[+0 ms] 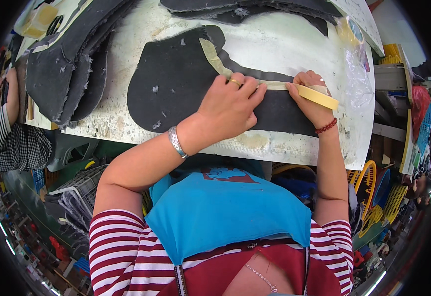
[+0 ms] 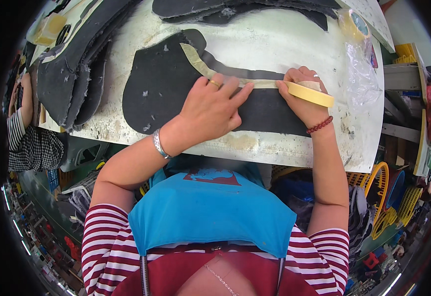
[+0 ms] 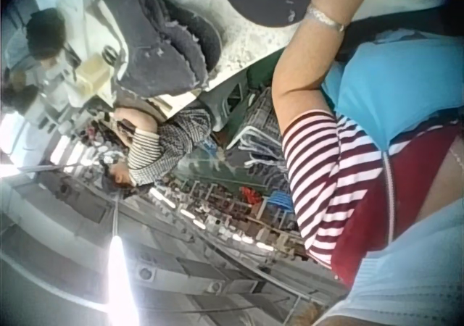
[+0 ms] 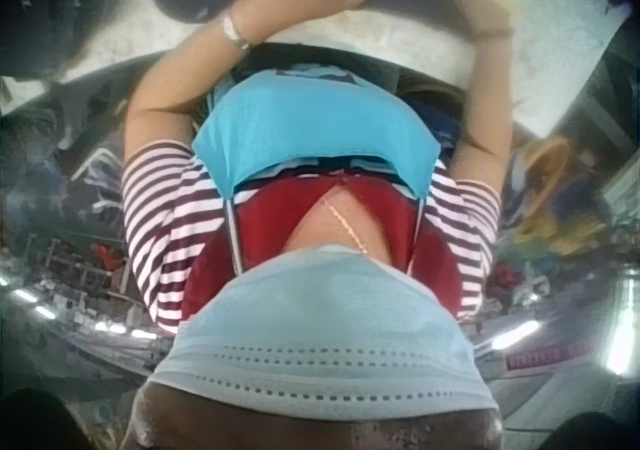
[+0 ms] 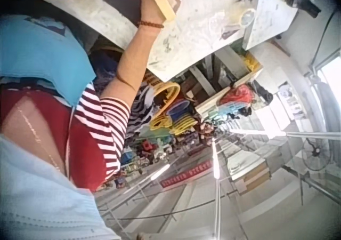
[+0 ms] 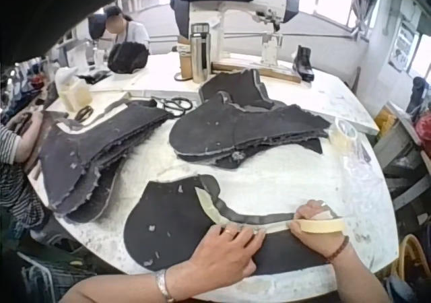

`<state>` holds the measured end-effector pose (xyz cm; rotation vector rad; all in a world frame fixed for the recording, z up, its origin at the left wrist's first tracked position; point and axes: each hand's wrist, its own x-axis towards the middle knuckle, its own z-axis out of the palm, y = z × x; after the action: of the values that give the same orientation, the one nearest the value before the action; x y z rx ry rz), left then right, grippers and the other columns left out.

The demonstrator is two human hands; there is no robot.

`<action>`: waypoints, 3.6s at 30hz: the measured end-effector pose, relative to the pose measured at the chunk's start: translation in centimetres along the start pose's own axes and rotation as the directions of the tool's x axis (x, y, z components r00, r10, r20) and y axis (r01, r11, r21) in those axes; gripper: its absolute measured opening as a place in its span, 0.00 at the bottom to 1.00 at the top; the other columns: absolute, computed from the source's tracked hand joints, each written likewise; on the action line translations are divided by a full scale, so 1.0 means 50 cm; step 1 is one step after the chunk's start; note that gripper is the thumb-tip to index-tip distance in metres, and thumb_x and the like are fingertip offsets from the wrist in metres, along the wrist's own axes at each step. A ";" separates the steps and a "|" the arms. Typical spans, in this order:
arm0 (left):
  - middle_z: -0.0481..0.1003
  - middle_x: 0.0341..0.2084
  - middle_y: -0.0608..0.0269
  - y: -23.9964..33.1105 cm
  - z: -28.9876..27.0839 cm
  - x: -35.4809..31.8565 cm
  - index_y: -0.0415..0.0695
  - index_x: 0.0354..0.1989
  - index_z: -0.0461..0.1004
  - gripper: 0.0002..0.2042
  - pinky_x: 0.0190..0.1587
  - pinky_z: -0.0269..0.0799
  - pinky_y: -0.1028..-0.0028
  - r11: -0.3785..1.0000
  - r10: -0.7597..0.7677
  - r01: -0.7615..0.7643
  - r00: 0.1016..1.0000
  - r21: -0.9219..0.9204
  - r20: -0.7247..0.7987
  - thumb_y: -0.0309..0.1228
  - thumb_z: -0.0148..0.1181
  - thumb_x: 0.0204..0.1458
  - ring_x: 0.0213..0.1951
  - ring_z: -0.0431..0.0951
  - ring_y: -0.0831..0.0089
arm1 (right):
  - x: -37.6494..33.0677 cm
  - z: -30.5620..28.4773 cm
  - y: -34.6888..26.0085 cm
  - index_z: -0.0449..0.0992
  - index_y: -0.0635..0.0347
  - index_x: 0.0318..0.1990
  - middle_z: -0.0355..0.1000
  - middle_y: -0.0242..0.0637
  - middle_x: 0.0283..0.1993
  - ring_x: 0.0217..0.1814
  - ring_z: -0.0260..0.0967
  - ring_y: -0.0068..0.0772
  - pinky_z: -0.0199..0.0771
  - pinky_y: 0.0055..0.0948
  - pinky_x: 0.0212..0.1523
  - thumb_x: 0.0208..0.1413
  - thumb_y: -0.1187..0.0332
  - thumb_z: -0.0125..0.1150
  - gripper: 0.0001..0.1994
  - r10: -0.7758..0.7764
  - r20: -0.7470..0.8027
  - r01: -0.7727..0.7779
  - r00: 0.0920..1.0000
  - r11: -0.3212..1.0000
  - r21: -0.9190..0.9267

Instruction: Apply adhesive tape to the edges and seams of shoe upper components.

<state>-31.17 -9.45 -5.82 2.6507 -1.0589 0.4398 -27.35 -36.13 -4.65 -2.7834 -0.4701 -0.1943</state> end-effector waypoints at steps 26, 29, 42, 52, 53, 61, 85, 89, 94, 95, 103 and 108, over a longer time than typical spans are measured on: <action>0.70 0.16 0.71 -0.017 -0.008 0.072 0.35 0.26 0.82 0.13 0.28 0.65 0.73 0.409 -0.084 0.557 0.812 -0.723 0.578 0.33 0.69 0.55 0.24 0.65 0.84 | -0.094 0.013 -0.100 0.79 0.55 0.33 0.77 0.37 0.40 0.42 0.75 0.43 0.75 0.39 0.43 0.43 0.77 0.74 0.11 -0.163 -0.315 0.291 0.935 0.862 0.415; 0.75 0.20 0.75 -0.010 -0.034 0.044 0.35 0.29 0.85 0.09 0.29 0.67 0.74 0.269 -0.159 0.604 0.796 -0.750 0.584 0.28 0.68 0.57 0.26 0.68 0.86 | -0.085 0.011 -0.117 0.78 0.55 0.33 0.77 0.37 0.40 0.41 0.75 0.43 0.75 0.40 0.43 0.42 0.78 0.73 0.11 -0.308 -0.419 0.435 0.854 0.865 0.250; 0.83 0.39 0.66 -0.232 -0.481 -0.115 0.39 0.47 0.81 0.10 0.42 0.78 0.79 0.051 -0.719 0.659 0.546 -0.750 0.431 0.33 0.63 0.65 0.38 0.82 0.80 | -0.028 0.011 -0.132 0.78 0.57 0.31 0.76 0.40 0.50 0.38 0.72 0.39 0.74 0.36 0.34 0.40 0.77 0.72 0.10 -0.405 -0.650 0.630 0.644 0.762 0.150; 0.83 0.47 0.56 -0.704 -0.457 0.089 0.47 0.56 0.81 0.25 0.57 0.78 0.62 0.638 -0.692 0.720 0.692 0.274 -0.207 0.50 0.69 0.55 0.53 0.82 0.62 | -0.024 0.068 -0.101 0.78 0.59 0.32 0.74 0.40 0.47 0.37 0.72 0.35 0.75 0.31 0.36 0.47 0.77 0.71 0.06 -0.141 -0.555 0.424 0.820 0.800 0.423; 0.81 0.52 0.54 -0.667 -0.392 0.134 0.47 0.58 0.81 0.29 0.61 0.75 0.59 0.593 -0.580 0.666 0.743 0.451 -0.334 0.52 0.71 0.52 0.58 0.80 0.57 | -0.028 0.070 -0.097 0.78 0.60 0.32 0.73 0.40 0.47 0.36 0.72 0.33 0.75 0.30 0.37 0.50 0.76 0.70 0.06 -0.074 -0.521 0.367 0.850 0.793 0.486; 0.75 0.59 0.51 -0.473 -0.026 0.271 0.50 0.61 0.80 0.27 0.63 0.73 0.61 0.993 -0.099 0.110 0.980 -0.054 0.175 0.33 0.69 0.48 0.60 0.76 0.53 | -0.011 0.070 -0.089 0.78 0.61 0.35 0.73 0.39 0.48 0.36 0.71 0.28 0.73 0.26 0.39 0.55 0.77 0.68 0.04 0.063 -0.391 0.220 0.918 0.740 0.635; 0.79 0.34 0.69 0.008 -0.127 -0.038 0.39 0.54 0.80 0.15 0.34 0.74 0.76 0.200 -0.147 0.560 0.828 -0.804 0.540 0.35 0.64 0.65 0.32 0.78 0.81 | -0.082 0.024 -0.196 0.76 0.64 0.44 0.73 0.43 0.49 0.45 0.71 0.33 0.72 0.32 0.47 0.63 0.66 0.63 0.10 -0.024 -0.322 0.301 0.946 0.427 0.852; 0.79 0.29 0.71 0.015 -0.102 -0.031 0.39 0.45 0.82 0.11 0.29 0.71 0.81 -0.043 -0.218 0.581 0.788 -0.813 0.575 0.36 0.64 0.67 0.28 0.76 0.86 | -0.098 0.021 -0.214 0.77 0.62 0.44 0.72 0.45 0.48 0.46 0.71 0.40 0.73 0.34 0.48 0.64 0.60 0.65 0.13 -0.082 -0.311 0.296 0.947 0.602 0.741; 0.79 0.24 0.71 0.019 -0.086 -0.037 0.40 0.37 0.83 0.10 0.26 0.68 0.83 -0.055 -0.248 0.532 0.812 -0.845 0.528 0.33 0.65 0.67 0.24 0.75 0.87 | -0.120 0.014 -0.206 0.77 0.63 0.48 0.75 0.45 0.46 0.46 0.74 0.45 0.75 0.39 0.48 0.62 0.50 0.68 0.22 -0.033 -0.257 0.194 0.966 0.746 0.636; 0.79 0.24 0.71 0.017 -0.093 -0.037 0.40 0.37 0.83 0.10 0.26 0.68 0.83 -0.057 -0.243 0.536 0.811 -0.842 0.532 0.33 0.65 0.67 0.24 0.75 0.87 | -0.121 0.008 -0.201 0.77 0.63 0.49 0.76 0.45 0.46 0.47 0.75 0.47 0.74 0.41 0.50 0.61 0.45 0.68 0.26 -0.113 -0.339 0.243 0.934 0.897 0.370; 0.79 0.24 0.71 -0.028 -0.100 -0.008 0.39 0.34 0.83 0.07 0.31 0.67 0.80 0.481 -0.306 0.305 0.937 -0.822 0.168 0.29 0.68 0.63 0.28 0.73 0.85 | -0.165 0.005 -0.192 0.78 0.64 0.57 0.78 0.34 0.40 0.40 0.74 0.21 0.73 0.26 0.44 0.61 0.65 0.72 0.19 0.396 -0.153 -0.033 0.905 0.425 0.905; 0.80 0.25 0.59 -0.071 -0.051 0.015 0.43 0.36 0.84 0.06 0.32 0.73 0.68 0.798 -0.214 0.260 0.966 -0.544 0.146 0.31 0.67 0.60 0.27 0.80 0.64 | -0.137 0.058 -0.229 0.79 0.58 0.53 0.78 0.43 0.32 0.33 0.77 0.44 0.77 0.37 0.37 0.58 0.71 0.66 0.15 0.331 -0.272 -0.135 0.904 0.821 0.554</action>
<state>-28.61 -6.55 -3.59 2.2276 -0.7106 -0.0358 -37.42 -26.95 -5.46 -2.1692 -0.0575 -0.4345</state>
